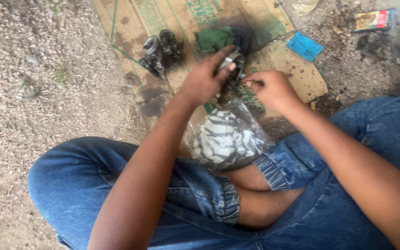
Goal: The person cleans a carburetor by pouring liquid from a plastic bottle into the chamber and then wiping the components with a cloth.
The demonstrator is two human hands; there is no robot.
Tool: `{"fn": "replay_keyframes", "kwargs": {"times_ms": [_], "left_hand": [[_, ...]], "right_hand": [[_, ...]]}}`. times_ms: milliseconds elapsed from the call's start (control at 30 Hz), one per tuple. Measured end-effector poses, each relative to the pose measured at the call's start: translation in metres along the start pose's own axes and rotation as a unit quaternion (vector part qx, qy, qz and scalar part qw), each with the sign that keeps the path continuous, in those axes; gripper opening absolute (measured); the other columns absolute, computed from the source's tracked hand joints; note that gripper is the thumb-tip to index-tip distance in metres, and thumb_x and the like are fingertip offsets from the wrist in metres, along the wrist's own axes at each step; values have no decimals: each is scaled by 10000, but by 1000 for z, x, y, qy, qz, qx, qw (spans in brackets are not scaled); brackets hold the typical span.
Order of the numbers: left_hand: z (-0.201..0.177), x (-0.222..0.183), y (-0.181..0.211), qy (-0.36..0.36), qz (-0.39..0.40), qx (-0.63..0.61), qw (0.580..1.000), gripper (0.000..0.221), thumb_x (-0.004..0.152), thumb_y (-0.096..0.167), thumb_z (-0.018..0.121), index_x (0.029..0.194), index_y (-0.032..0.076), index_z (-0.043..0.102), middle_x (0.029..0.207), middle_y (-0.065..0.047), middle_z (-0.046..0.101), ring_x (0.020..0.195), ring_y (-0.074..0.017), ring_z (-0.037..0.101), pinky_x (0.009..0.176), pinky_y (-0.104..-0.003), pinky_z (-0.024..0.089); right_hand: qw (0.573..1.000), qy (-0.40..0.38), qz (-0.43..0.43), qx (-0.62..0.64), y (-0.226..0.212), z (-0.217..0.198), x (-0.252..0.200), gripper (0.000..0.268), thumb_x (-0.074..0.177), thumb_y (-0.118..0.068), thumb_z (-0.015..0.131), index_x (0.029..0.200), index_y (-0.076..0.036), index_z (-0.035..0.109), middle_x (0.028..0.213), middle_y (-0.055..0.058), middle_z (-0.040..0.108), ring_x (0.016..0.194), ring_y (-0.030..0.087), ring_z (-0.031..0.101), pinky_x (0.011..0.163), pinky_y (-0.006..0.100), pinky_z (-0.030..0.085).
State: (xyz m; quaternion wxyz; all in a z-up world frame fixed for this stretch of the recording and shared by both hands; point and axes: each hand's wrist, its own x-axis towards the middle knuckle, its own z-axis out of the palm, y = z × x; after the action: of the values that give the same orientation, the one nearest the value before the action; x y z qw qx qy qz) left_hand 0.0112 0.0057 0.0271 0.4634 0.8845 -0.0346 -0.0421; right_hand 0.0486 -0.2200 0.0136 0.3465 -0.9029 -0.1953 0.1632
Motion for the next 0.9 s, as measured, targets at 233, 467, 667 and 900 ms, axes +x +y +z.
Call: {"fn": "replay_keyframes", "kwargs": {"times_ms": [233,467,667,900], "left_hand": [[-3,-3,0,1,10,-11,1000,572,1029,484,540,1532,228,450,1448,-194,591,1342,-350,574,1098,-419,457],[-3,-1,3,-5,5,-13,1000,565,1027,471,540,1531,231,451,1452,-199,582,1341,-357,568,1094,-430,453],[-2,-1,0,-2,-5,-4,1000,544,1024,468,540,1522,262,467,1420,-202,599,1316,-365,586,1085,-434,462],[5,1,-7,20,36,6,999,549,1024,493,552,1516,264,472,1416,-206,617,1303,-368,606,1081,-427,480]], "right_hand": [[999,8,-34,27,-1,-4,2,188,946,-132,696,1102,-88,792,1014,137,780,874,204,736,801,340,552],[999,-28,29,4,-1,0,-6,228,952,-99,662,1148,-115,777,937,148,781,779,249,723,731,357,549],[1000,23,-9,-2,2,9,-9,217,946,-100,676,1140,-89,773,977,149,772,828,210,740,758,339,557],[1000,13,-27,-5,0,2,-7,224,940,-100,678,1144,-86,770,999,162,770,879,240,747,803,351,552]]}}
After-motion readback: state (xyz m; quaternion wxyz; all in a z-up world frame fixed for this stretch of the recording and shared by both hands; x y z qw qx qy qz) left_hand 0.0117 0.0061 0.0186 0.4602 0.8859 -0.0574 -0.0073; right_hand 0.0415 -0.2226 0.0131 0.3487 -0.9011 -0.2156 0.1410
